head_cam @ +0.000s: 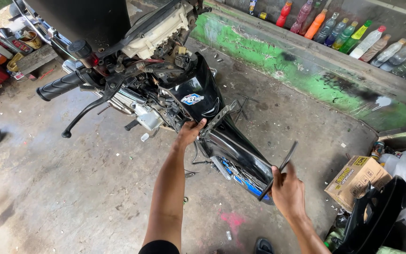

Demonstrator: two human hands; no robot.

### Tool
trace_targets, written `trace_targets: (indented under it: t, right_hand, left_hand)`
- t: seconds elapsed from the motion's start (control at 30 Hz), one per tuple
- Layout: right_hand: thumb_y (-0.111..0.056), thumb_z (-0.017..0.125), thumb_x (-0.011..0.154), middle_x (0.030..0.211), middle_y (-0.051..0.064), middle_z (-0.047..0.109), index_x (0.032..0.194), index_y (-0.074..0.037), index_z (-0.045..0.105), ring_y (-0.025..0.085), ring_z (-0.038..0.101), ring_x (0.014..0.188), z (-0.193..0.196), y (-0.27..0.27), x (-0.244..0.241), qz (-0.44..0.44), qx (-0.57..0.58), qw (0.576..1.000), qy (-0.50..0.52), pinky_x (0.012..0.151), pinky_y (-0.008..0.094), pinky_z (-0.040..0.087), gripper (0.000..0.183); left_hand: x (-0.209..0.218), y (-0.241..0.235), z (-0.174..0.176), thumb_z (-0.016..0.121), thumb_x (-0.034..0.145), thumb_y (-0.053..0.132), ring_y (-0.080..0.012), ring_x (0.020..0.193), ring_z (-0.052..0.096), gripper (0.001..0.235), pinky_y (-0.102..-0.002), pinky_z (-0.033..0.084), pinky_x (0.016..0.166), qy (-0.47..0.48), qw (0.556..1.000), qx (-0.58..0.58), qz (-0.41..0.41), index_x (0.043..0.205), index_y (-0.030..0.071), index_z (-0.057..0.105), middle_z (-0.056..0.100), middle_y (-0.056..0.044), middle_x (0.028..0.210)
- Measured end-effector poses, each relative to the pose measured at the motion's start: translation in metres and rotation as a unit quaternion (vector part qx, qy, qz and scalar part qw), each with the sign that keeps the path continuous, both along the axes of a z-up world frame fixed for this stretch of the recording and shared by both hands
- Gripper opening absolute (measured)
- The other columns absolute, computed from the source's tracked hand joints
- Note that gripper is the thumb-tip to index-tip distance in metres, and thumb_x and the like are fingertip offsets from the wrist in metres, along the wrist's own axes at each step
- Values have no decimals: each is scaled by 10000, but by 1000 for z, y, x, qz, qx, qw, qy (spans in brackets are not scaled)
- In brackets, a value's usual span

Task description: The person uses a T-handle wrench to loosen and remove bolts from the front fender of a motorcycle. After detaching the fender, they place it on the floor and then pick up a screwdriver from a nearby table.

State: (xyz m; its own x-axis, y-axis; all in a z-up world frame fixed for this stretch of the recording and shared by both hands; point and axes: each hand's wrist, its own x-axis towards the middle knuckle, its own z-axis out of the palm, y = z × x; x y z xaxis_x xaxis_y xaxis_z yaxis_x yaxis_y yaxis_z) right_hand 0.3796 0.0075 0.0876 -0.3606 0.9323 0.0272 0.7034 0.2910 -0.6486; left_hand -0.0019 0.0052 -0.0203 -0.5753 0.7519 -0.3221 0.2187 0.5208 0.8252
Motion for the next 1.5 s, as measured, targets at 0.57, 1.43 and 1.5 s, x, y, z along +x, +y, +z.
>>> trace_targets:
  t: [0.57,1.43,1.5]
  right_hand:
    - [-369,468,1102,442,64,531,670,-50,645,151,379,343,-22,12,11,-27,-32,999,-15,372,312,279,566]
    - [-392,556,1069,591,43,571,716,-97,611,191,515,425,-23,14,11,11,114,993,-5,429,337,396,463]
    - [-455,477,1121,554,11,508,668,-150,607,184,533,436,-32,17,5,-26,87,995,36,437,309,406,561]
  left_hand:
    - [9,-6,17,527,815,774,-139,668,616,711,-358,517,694,2,999,-28,25,1068,165,792,633,-5,678]
    - [10,-9,6,631,879,690,-221,806,680,599,-360,532,794,-13,999,21,38,980,116,770,706,-60,730]
    - [9,-13,11,662,884,700,-275,892,726,554,-390,534,849,-23,999,33,35,849,156,759,721,-68,699]
